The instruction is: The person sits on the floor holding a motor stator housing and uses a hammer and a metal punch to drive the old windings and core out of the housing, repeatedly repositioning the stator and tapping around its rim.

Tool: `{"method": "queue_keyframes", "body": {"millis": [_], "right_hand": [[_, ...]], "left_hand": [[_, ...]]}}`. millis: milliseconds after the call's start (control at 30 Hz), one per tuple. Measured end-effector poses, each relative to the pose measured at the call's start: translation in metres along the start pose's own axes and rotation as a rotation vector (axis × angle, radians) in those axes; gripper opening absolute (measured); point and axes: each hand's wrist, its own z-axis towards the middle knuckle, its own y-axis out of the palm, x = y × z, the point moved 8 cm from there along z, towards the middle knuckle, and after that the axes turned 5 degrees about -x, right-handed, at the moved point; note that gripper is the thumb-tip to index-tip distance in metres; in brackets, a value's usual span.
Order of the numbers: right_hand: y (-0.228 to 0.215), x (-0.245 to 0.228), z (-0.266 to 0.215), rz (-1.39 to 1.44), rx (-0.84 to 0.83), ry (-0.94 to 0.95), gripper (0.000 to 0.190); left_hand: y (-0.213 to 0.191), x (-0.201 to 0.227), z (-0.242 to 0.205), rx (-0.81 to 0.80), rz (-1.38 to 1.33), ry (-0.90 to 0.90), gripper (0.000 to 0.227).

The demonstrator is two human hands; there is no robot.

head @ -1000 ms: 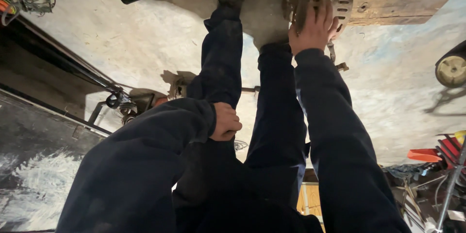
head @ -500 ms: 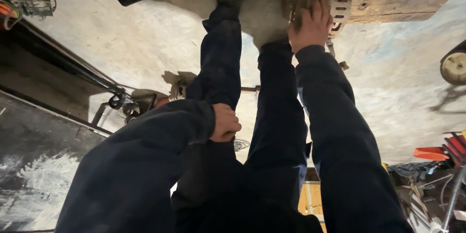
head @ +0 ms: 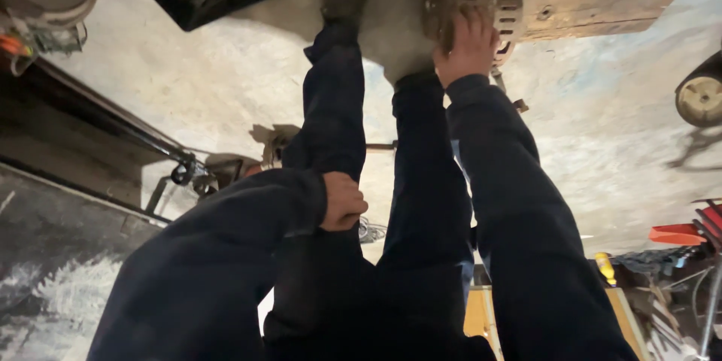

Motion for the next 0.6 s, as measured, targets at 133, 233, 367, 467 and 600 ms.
{"method": "queue_keyframes", "body": {"millis": [133,233,367,467,600], "right_hand": [[-0.002,0.001,0.003,0.023,0.021,0.032,0.072],[-0.006,-0.001,0.006,0.038,0.059,0.034,0.079],[-0.032,-0.019,0.008,0.0,-0.022,0.061,0.095],[-0.04,-0.023,0.005,0.03,0.005,0.036,0.094],[-0.037,-0.007,-0.002,0.058,0.05,0.064,0.087]], "left_hand": [[0.012,-0.007,-0.003,-0.093,-0.007,-0.031,0.015],[-0.006,0.002,0.002,-0.028,-0.014,-0.004,0.011],[-0.019,0.007,0.011,-0.122,-0.002,-0.042,0.011],[-0.032,0.012,0.015,-0.146,-0.005,-0.041,0.011],[-0.039,0.013,0.018,-0.173,0.03,-0.083,0.012]]}}
